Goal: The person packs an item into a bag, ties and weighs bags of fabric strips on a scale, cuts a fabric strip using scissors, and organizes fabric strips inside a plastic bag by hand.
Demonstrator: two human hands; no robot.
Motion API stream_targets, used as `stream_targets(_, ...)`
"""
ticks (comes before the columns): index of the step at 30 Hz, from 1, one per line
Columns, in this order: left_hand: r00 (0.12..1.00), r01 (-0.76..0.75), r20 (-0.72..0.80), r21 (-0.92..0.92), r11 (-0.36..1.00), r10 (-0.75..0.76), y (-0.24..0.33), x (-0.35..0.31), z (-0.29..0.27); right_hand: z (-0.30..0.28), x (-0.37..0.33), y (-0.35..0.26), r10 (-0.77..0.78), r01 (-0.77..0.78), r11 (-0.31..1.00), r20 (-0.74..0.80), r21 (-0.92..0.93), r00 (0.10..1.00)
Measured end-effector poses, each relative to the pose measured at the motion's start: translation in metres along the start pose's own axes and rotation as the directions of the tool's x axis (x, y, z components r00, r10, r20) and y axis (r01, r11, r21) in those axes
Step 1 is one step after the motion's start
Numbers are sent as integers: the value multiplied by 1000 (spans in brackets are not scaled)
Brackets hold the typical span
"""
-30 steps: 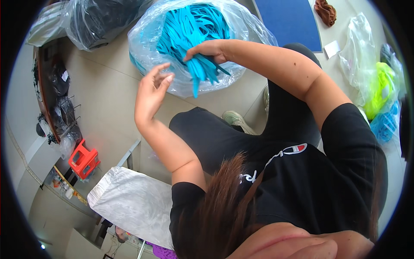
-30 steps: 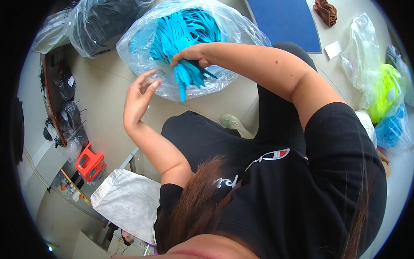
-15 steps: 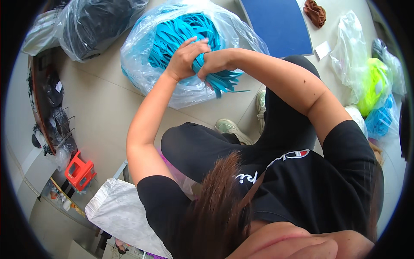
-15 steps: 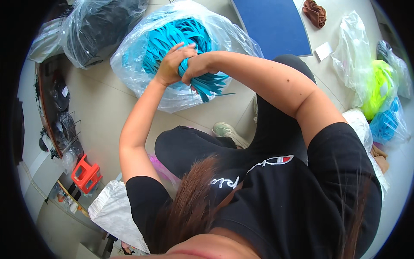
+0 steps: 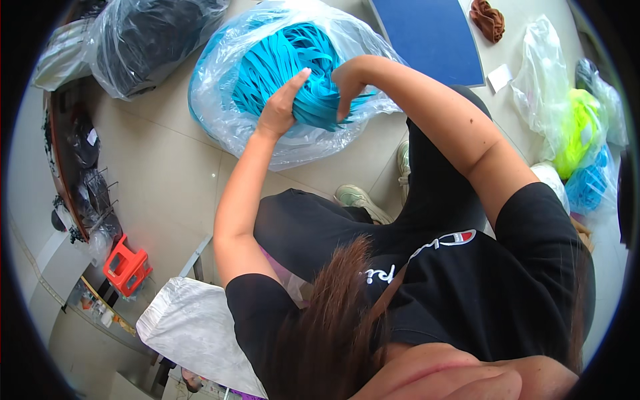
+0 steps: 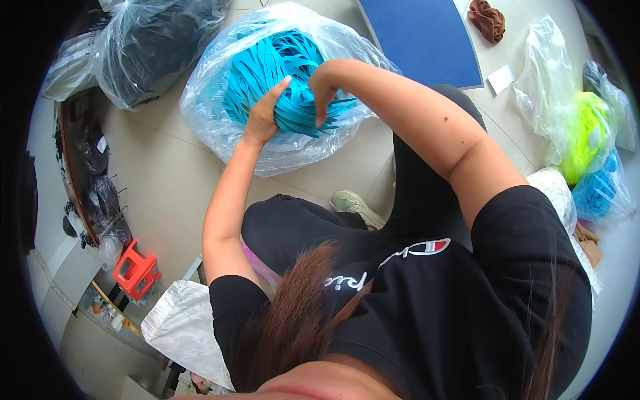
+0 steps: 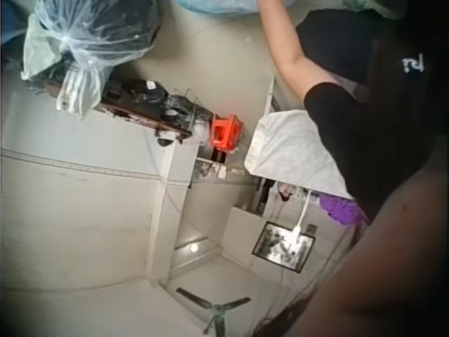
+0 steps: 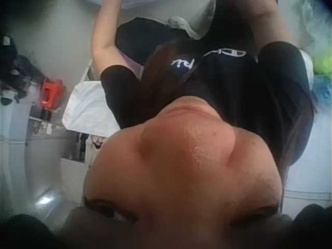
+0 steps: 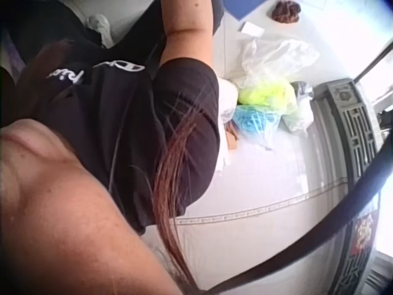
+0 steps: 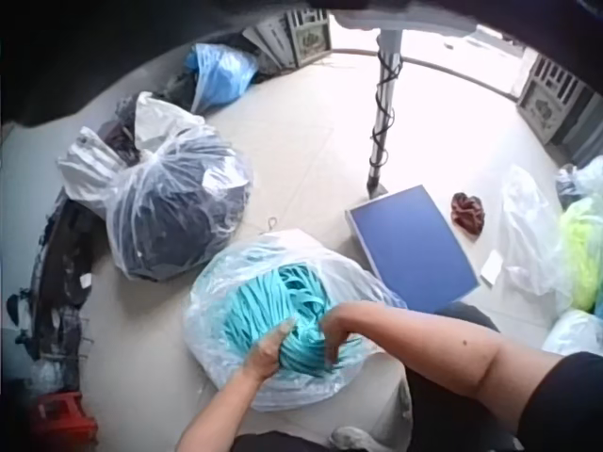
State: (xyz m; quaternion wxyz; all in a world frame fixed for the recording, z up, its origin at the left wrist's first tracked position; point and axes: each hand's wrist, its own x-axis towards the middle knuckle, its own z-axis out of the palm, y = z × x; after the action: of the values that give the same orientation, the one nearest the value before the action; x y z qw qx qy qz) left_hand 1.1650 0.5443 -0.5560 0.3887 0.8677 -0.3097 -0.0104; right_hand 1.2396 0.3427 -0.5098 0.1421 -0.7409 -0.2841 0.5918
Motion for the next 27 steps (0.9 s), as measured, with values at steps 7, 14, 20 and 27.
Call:
stream_targets(7,848,-323,527,434,841,54,-6,-23,28,3,27,25,73,-127,988,-460,-89,885)
stream_targets(14,733,-325,680,402,856,-41,7,-12,14,7,27,21,53,-91,995,-543,-44,838)
stream_targets(20,840,243,476,101,965,-261,-13,16,-1,-1,29,16,113,-125,992,-550,16,827)
stream_targets(27,600,743,401,-600,296,-692,-37,31,-23,-21,51,35,391,187,884,-897,428,208)
